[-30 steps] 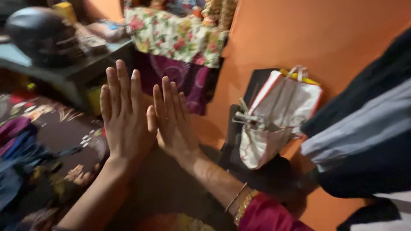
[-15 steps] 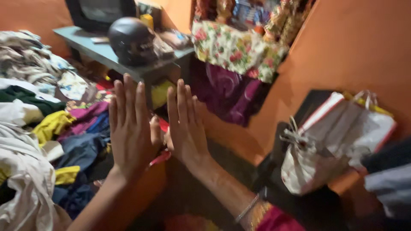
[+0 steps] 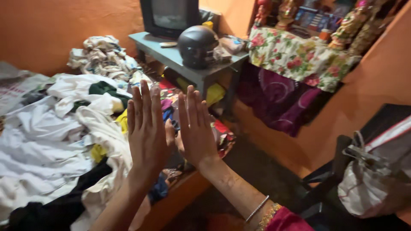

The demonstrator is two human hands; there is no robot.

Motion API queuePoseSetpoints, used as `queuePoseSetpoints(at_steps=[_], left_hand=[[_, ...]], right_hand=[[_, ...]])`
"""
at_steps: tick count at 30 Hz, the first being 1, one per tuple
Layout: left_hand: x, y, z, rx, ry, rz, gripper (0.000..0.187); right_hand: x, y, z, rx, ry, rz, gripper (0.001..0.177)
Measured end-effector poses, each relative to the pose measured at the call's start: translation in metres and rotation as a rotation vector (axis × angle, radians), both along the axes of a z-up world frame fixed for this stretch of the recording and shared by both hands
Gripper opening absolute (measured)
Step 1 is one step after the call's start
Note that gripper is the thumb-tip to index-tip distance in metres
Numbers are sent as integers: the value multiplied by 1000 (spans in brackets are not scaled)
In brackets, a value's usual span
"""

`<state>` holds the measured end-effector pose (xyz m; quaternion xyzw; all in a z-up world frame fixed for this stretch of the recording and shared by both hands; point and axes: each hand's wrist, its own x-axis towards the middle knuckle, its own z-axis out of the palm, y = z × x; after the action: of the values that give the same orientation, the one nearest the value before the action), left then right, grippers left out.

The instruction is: The person picks up shirts from a pile on a bed, unfolds them, and hangs them on wall-mounted hooks. The person handles a dark blue shirt, a black shirt, and two white shirts, placing each on a hook in sequence.

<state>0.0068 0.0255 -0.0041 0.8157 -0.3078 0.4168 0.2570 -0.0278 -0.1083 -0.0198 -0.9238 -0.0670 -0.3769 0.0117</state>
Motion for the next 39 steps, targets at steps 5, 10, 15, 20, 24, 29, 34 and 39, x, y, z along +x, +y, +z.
queuePoseSetpoints(at_steps=[5, 10, 15, 20, 24, 29, 34, 39], left_hand=[[10, 48, -9, 0, -2, 115, 81], [10, 87, -13, -19, 24, 181, 80], [16, 115, -20, -38, 12, 275, 76], [27, 133, -37, -81, 46, 312, 76], [47, 147, -43, -69, 64, 371, 74], [95, 168, -38, -68, 63, 439, 74], [154, 196, -31, -36, 45, 518, 76], [195, 232, -30, 33, 60, 600, 75]], right_hand=[[20, 49, -13, -39, -18, 118, 96], [30, 88, -19, -76, 9, 152, 94], [36, 117, -25, -78, 74, 268, 95], [49, 136, -41, -3, 113, 390, 96], [77, 148, -47, -44, 151, 419, 99], [136, 165, -46, 5, 145, 530, 99], [203, 193, -39, 45, 110, 629, 98], [250, 219, -39, -16, 121, 723, 97]])
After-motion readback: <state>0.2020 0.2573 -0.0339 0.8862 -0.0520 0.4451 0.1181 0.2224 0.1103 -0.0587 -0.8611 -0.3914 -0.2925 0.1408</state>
